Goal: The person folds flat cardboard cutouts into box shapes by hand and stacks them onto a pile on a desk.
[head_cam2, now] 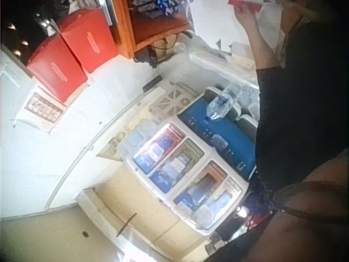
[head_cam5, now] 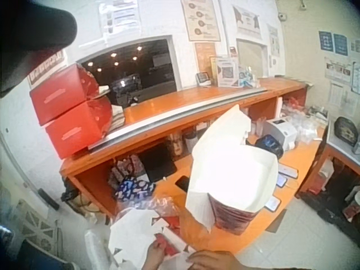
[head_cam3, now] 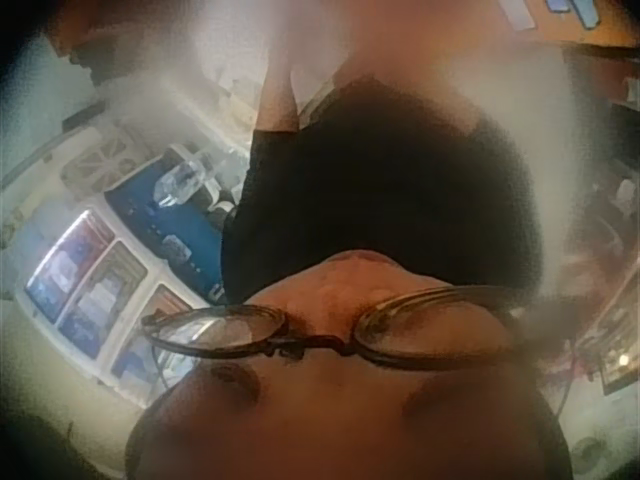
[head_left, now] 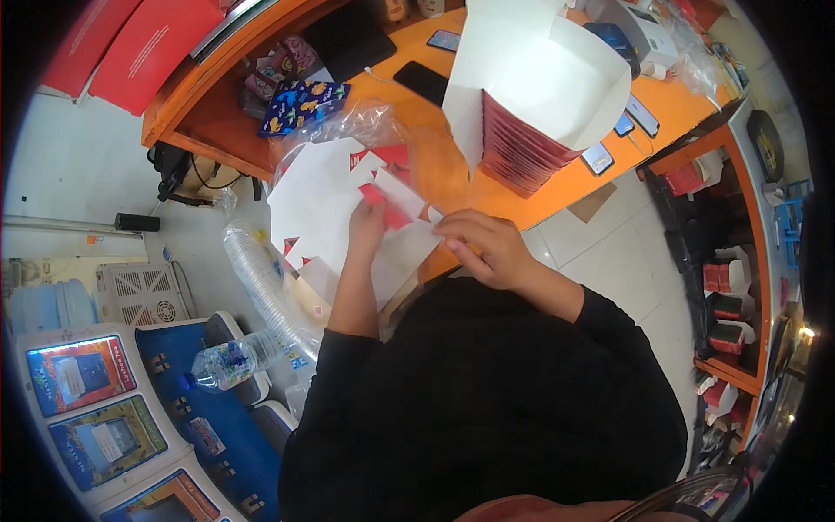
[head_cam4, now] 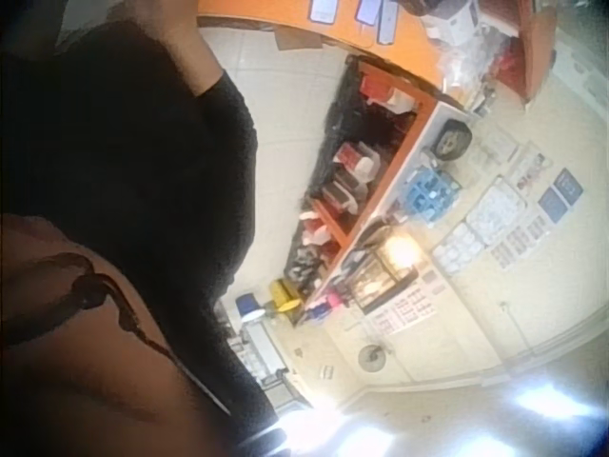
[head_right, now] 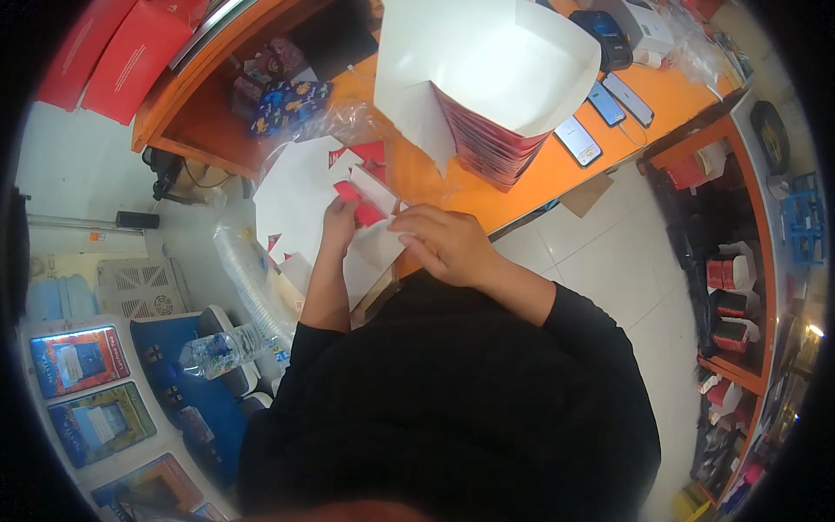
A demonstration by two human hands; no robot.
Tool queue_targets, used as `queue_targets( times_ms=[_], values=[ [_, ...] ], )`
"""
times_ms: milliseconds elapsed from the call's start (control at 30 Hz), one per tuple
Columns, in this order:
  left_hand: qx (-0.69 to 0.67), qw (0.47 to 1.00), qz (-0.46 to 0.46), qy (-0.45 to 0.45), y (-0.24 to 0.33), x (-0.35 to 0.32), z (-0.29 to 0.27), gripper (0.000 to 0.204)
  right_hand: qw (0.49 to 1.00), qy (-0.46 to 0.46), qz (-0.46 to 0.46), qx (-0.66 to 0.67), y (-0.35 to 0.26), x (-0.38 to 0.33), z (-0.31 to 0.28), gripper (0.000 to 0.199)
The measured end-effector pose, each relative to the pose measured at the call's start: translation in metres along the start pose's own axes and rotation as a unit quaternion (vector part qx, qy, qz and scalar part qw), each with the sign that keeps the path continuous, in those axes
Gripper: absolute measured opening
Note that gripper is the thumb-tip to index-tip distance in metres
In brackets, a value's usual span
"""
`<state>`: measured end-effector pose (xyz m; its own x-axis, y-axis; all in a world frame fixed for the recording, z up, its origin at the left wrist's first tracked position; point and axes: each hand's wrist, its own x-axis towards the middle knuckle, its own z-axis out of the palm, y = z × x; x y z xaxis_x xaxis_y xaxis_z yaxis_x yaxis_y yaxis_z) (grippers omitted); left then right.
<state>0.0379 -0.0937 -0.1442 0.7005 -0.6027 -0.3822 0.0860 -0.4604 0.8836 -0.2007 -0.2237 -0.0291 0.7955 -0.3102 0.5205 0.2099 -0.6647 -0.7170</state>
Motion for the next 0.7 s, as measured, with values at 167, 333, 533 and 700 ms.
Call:
queue_targets(
  times_ms=[167,333,533,700],
  values=[
    [-0.313,0.942,0.08,0.09,0.03,-0.046,-0.01,0.024,0.996,-0.05,0.073,-0.011,0.006,-0.005,0.014,0.049],
    [-0.371,0.908,0.186,0.062,0.079,-0.111,-0.018,0.024,0.99,-0.101,-0.083,-0.044,-0.013,0.013,0.03,0.06],
    [-0.294,0.916,0.229,0.148,0.092,-0.155,-0.008,0.021,0.978,-0.027,-0.176,-0.112,-0.038,0.048,0.037,0.063],
    [-0.194,0.935,0.278,0.109,0.084,-0.173,0.003,0.026,0.99,-0.028,-0.116,-0.071,-0.048,0.047,0.053,0.062]
  ],
)
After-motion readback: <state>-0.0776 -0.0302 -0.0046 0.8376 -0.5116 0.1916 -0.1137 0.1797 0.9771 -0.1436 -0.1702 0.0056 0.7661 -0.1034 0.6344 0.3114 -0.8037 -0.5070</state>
